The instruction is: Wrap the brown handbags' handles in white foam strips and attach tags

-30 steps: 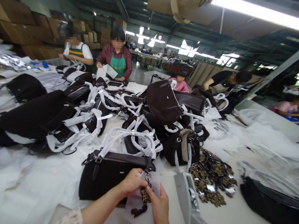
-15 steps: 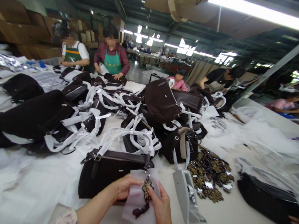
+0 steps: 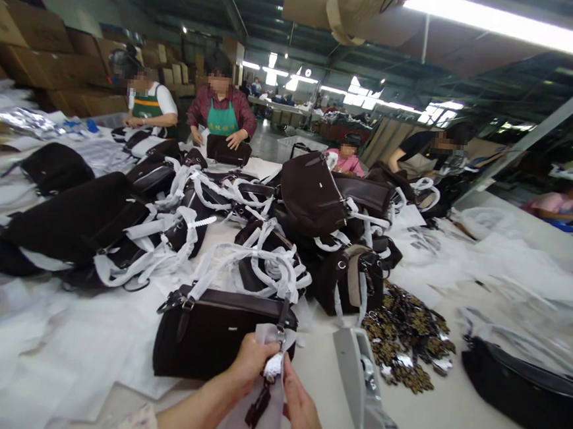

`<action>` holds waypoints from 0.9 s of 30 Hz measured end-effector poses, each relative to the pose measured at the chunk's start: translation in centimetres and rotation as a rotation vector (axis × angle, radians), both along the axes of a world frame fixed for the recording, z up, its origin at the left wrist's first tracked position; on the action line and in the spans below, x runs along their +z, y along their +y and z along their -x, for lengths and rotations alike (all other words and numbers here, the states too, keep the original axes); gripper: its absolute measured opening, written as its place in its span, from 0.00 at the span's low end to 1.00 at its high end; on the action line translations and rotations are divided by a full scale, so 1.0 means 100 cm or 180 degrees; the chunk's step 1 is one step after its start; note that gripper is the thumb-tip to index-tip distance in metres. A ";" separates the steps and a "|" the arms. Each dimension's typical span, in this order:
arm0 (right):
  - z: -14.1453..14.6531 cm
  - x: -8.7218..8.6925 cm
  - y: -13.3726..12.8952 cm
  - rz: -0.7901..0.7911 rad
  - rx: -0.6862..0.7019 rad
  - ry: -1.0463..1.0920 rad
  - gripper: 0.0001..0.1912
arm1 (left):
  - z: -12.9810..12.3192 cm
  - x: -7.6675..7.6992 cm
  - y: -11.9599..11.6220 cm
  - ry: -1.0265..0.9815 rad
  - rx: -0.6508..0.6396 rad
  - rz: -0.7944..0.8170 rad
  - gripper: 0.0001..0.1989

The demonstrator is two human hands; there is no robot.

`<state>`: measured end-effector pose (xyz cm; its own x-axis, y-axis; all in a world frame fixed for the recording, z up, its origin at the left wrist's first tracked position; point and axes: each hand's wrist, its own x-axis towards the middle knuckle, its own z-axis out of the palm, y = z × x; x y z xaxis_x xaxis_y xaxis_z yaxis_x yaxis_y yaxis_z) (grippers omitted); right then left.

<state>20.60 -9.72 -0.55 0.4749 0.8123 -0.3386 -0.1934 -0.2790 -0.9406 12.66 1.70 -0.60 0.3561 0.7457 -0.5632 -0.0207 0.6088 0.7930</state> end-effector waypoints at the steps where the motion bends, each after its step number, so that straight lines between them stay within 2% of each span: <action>1: -0.006 0.004 0.000 0.0065 0.0075 0.0391 0.32 | 0.002 -0.001 -0.001 -0.0039 -0.0072 0.0046 0.09; 3: -0.019 0.008 0.004 0.0129 0.0185 0.0938 0.29 | 0.004 -0.004 -0.004 -0.0156 -0.0141 0.0106 0.12; 6: -0.027 0.003 0.016 0.0075 -0.0038 0.1256 0.26 | 0.003 -0.005 -0.008 -0.0227 -0.0102 0.0082 0.15; 9: -0.020 -0.006 0.029 0.0000 -0.0263 0.1444 0.28 | 0.000 -0.003 -0.009 -0.0163 -0.0039 0.0058 0.14; 12: -0.011 -0.009 0.033 -0.0116 -0.0106 0.1412 0.28 | -0.002 -0.002 -0.010 -0.0181 -0.0037 -0.0056 0.13; 15: -0.008 -0.007 0.032 -0.0013 0.0107 0.1044 0.28 | -0.003 -0.005 -0.011 -0.0095 0.0001 -0.0178 0.12; 19: -0.009 -0.006 0.033 0.0038 0.0144 0.0004 0.28 | -0.001 -0.006 -0.013 0.0123 0.0054 -0.0179 0.11; 24: -0.009 -0.007 0.032 -0.0088 0.0409 -0.0556 0.25 | 0.002 0.001 -0.015 0.0201 -0.0017 -0.0100 0.06; 27: -0.007 -0.008 0.031 0.0016 0.0279 -0.0931 0.22 | 0.002 0.007 -0.018 0.0219 -0.0111 -0.0166 0.06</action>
